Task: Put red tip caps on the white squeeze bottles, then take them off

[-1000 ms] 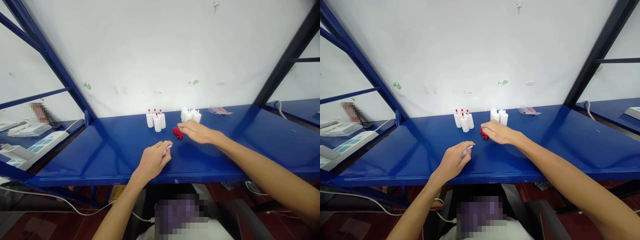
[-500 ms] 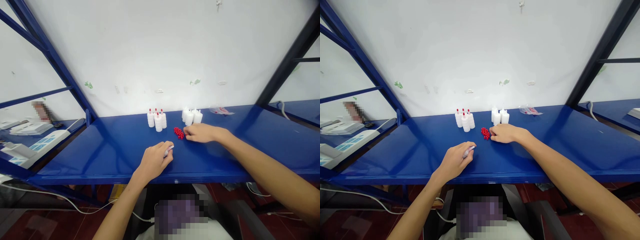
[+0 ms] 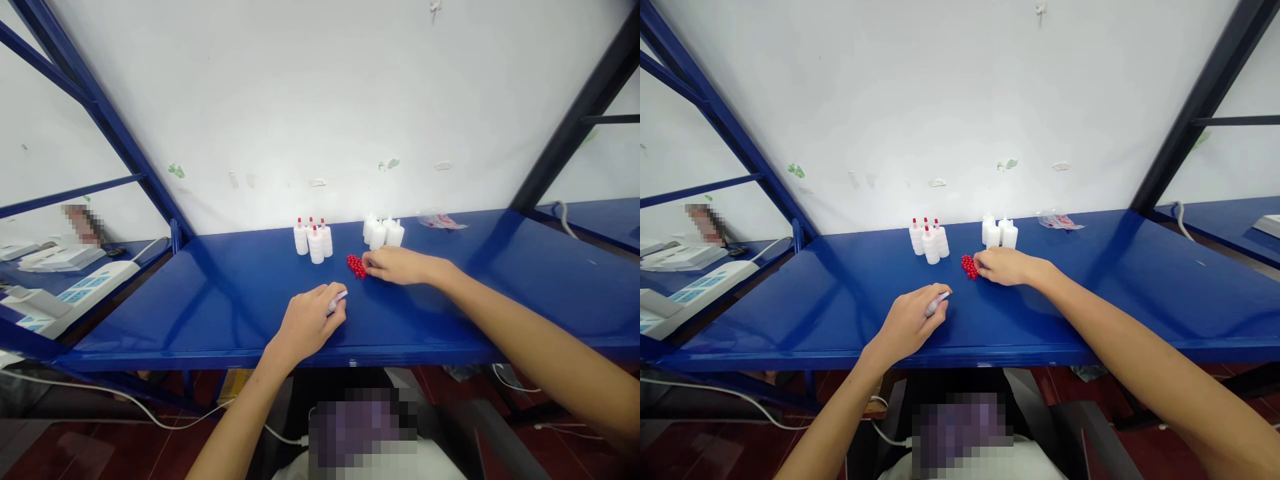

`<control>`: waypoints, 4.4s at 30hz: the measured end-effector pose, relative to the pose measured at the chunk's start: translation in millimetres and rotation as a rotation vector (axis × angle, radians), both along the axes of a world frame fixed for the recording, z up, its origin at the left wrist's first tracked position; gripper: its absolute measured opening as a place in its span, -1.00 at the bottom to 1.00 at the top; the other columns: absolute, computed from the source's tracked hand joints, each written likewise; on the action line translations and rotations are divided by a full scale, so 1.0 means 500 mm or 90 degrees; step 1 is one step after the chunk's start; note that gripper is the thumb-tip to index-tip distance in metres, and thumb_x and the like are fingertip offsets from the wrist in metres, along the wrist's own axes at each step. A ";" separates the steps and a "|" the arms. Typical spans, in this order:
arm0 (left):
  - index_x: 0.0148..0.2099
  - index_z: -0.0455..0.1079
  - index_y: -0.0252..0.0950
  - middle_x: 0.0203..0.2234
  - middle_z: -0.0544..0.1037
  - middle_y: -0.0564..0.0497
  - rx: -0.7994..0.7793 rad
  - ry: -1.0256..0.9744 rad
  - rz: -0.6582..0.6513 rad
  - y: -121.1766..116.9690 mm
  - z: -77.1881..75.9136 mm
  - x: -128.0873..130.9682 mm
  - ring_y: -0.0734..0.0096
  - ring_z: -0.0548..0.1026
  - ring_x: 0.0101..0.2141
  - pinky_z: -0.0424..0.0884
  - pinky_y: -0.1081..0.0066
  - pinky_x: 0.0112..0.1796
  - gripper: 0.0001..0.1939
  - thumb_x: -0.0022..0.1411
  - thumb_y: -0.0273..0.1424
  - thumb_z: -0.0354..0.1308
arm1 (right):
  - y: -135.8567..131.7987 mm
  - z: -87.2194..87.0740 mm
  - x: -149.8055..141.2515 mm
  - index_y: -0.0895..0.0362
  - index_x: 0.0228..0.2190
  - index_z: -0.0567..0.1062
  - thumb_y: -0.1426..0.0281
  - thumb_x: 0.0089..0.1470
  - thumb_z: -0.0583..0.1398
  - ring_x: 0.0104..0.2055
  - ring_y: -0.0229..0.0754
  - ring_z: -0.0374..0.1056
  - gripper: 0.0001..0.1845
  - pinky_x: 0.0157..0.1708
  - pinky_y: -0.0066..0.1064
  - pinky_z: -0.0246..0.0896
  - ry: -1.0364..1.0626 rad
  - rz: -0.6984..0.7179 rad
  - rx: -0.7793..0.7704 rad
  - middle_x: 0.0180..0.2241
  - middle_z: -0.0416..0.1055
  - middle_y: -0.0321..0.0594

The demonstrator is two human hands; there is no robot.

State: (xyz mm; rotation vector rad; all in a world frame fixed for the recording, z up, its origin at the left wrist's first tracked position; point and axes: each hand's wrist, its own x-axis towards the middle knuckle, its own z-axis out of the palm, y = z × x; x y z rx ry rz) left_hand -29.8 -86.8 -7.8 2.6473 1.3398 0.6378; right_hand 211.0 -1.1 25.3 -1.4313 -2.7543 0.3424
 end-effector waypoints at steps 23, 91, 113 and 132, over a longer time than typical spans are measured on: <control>0.15 0.09 -0.23 -0.35 0.52 0.04 -0.042 -0.138 0.058 0.002 -0.005 0.001 0.31 0.52 -0.38 0.29 0.41 -0.35 -0.63 0.39 -0.21 -0.03 | -0.057 0.011 -0.060 0.13 -0.48 0.32 0.31 0.25 0.01 -0.57 -0.32 0.12 -0.72 -0.49 -0.43 -0.06 0.314 0.054 0.130 -0.60 0.27 -0.34; 0.03 0.25 -0.22 -0.18 0.48 0.00 -0.018 -0.124 -0.052 0.002 -0.005 -0.002 0.35 0.46 -0.22 0.33 0.37 -0.16 -0.79 0.45 -0.29 -0.10 | -0.021 0.023 0.006 0.11 -0.28 0.24 0.27 0.33 -0.09 -0.47 -0.20 0.18 -0.77 -0.42 -0.35 -0.04 0.082 0.000 0.124 -0.46 0.31 -0.22; 0.02 0.31 -0.21 -0.22 0.50 -0.01 -0.021 -0.082 -0.049 0.006 -0.011 -0.002 0.31 0.49 -0.21 0.36 0.35 -0.15 -0.75 0.45 -0.25 -0.09 | 0.000 0.009 0.012 0.15 -0.20 0.47 0.36 0.22 0.08 -0.27 -0.10 0.40 -0.79 -0.35 -0.38 0.11 -0.021 0.007 0.015 -0.25 0.51 -0.09; 0.21 0.10 -0.20 -0.15 0.51 -0.03 -0.105 -0.185 -0.041 0.000 -0.002 0.001 0.29 0.48 -0.26 0.33 0.34 -0.23 -0.63 0.42 -0.27 -0.05 | -0.076 -0.010 -0.076 0.13 -0.47 0.27 0.29 0.30 -0.03 -0.49 -0.30 0.13 -0.68 -0.41 -0.42 -0.02 0.310 0.236 0.111 -0.52 0.27 -0.32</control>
